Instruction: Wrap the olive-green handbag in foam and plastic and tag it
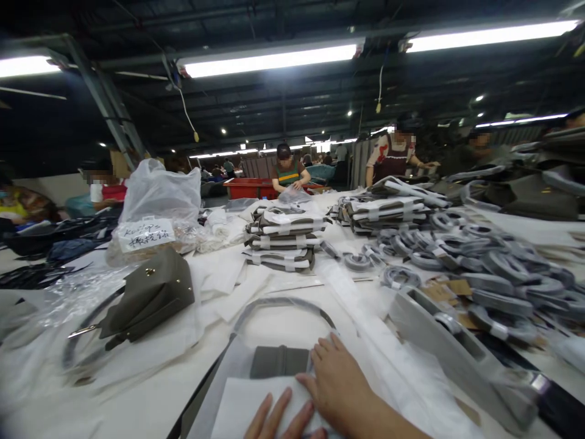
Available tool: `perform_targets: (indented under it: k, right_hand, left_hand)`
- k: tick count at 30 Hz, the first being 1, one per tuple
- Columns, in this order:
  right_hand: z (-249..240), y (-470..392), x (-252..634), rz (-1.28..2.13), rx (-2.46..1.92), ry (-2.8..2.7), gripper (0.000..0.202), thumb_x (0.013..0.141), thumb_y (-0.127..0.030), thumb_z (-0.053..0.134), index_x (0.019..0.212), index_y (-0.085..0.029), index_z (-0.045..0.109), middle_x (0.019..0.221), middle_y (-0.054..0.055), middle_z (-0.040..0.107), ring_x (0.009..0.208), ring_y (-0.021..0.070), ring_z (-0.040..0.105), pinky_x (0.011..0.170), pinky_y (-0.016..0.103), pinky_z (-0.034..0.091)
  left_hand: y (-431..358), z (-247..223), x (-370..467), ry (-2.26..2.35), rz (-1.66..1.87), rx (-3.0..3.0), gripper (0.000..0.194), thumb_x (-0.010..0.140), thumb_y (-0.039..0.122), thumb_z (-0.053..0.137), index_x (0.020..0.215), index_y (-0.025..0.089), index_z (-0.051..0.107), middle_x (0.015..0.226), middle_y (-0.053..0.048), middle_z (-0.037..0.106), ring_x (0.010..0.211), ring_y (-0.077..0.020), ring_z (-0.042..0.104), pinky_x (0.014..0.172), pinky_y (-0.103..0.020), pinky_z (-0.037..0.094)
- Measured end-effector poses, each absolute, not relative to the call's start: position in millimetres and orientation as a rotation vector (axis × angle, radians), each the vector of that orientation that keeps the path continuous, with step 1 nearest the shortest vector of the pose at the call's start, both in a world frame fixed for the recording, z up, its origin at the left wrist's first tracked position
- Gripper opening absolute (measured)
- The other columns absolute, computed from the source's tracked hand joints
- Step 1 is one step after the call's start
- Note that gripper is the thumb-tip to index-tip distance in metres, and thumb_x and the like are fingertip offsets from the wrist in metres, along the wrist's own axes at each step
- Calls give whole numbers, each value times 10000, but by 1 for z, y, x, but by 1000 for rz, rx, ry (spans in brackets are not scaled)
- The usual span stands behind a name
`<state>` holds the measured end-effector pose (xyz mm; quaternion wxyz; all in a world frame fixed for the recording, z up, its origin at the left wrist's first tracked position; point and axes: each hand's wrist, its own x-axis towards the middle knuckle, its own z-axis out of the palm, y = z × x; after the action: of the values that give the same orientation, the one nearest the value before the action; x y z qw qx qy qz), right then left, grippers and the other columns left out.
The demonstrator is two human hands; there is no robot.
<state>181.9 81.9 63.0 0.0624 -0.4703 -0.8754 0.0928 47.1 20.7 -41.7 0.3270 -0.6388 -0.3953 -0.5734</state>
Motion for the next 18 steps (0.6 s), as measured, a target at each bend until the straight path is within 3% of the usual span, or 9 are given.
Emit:
perform_targets:
  k: [4,8,10,14,18]
  right_hand:
    - [80,87,179,263,-1366,-2780,412,980,-404,493,1011,-90,759,1051,201,731,1127,347,627,1102,553,378]
    - [79,96,184,193,-1167,-2915,416,990,-371,468,946,-69,751,971,190,734,1063,326,644,1016,495,441]
    - [77,100,190,189,-1066,-2921,382,994,-337,461,932,-88,744,961,165,736,1030,297,658,1000,468,452]
    - [80,95,211,353,-893,-2791,312,1001,-299,462,1030,-147,734,1092,117,738,1081,247,661,1035,425,452]
    - [88,66,241,577,-885,-2511,341,1003,-365,496,1228,-182,676,1279,84,681,1213,210,616,1069,355,469]
  left_hand:
    - [20,-37,42,-952,-1472,-1746,194,945,411,573,863,453,743,1146,197,710,1091,-174,668,1184,-391,349]
    - [19,-27,36,-941,-1485,-1762,241,966,385,538,857,440,746,1130,188,718,1143,-176,641,1190,-390,330]
    - [14,-16,26,-896,-1353,-1851,214,965,382,540,944,445,744,1200,175,694,1132,-181,643,1193,-390,320]
    - [-6,10,4,-881,-816,-2156,316,1002,364,474,1280,422,612,1461,127,515,1213,-213,594,1175,-396,328]
    - [-23,28,-5,-1011,-573,-2366,427,1033,265,362,1444,351,440,1540,88,410,1338,-269,485,1087,-451,441]
